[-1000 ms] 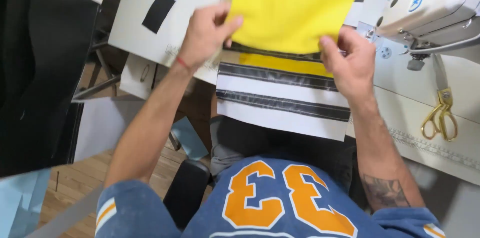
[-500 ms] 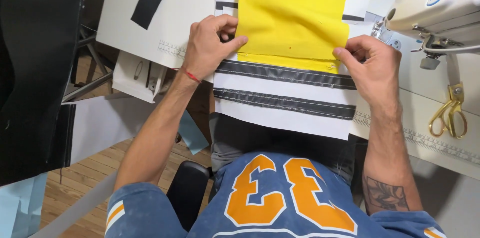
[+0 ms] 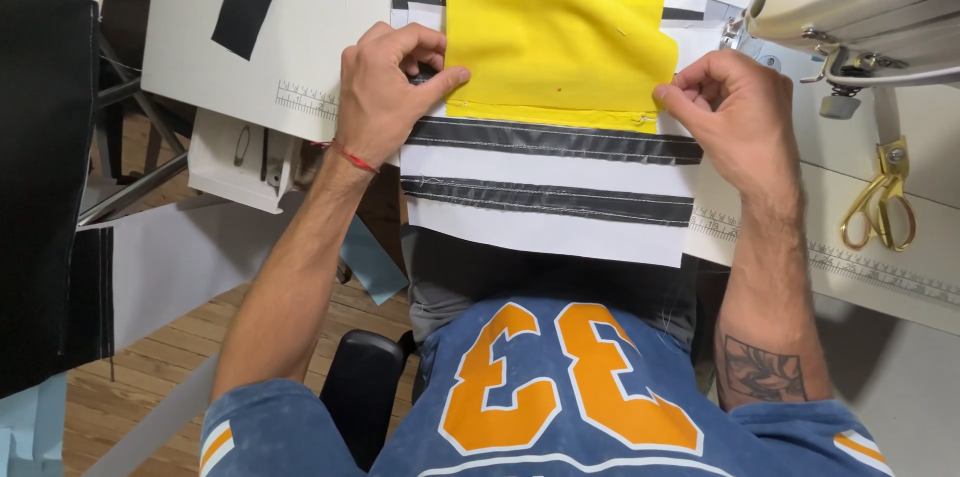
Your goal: Aligning, folding, and trimming fabric components in preparation for sewing
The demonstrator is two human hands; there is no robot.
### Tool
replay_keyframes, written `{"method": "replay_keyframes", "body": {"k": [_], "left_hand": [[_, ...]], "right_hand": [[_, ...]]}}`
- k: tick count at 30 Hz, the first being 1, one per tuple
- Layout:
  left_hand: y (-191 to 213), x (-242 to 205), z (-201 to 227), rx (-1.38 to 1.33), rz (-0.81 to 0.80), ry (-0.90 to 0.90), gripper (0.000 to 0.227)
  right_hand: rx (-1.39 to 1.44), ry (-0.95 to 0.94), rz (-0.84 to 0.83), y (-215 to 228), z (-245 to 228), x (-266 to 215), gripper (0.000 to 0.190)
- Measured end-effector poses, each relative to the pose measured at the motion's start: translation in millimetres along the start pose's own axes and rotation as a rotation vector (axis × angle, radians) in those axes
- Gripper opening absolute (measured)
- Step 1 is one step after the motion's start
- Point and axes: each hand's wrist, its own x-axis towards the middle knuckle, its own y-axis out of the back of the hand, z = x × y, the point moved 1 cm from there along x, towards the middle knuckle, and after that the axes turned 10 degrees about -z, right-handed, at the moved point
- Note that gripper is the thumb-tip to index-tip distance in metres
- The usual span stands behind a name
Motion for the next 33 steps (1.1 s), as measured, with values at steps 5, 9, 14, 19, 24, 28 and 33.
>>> {"method": "replay_keyframes", "body": {"k": [5,9,14,19,24,28,33], "left_hand": [[-3.3,-1.3,-1.2,0.043,0.018,-0.048,0.027],[-6.7,-3.9,-3.3,0.047,0.038,-0.075,0.027],[-7.7,-4.7,-6.1,0.027,0.050,-0.085,0.038],[-2.7,-8.4,-2.7,-0.015,0.061,-0.063,0.055],[-3.4,-17.3,-12.6,0.019,0.146,-0.139,0.046],[0.4,-33.5,-4.4,0.040,0.136,-0.201,0.017],[-24.7,-49.5,-10.5,0.458,0.057,-0.511,0.022]], "right_hand": [[-0.020,0.040,0.023,-3.6,4.7,-0.9,0.020],[-0.027,0.068,0.040,-5.5,3.2,-5.5,0.020],[-0.030,0.074,0.049,-6.4,3.9,-4.9,0.019],[-0.031,0.084,0.051,-8.2,3.8,-4.3,0.021],[-0.012,0.057,0.091,-4.8,-25.0,-16.5,0.031],[-0.094,0.229,0.161,-17.0,-24.7,-33.6,0.030],[-0.194,0.511,0.197,-27.1,-28.7,-45.0,0.027]]}}
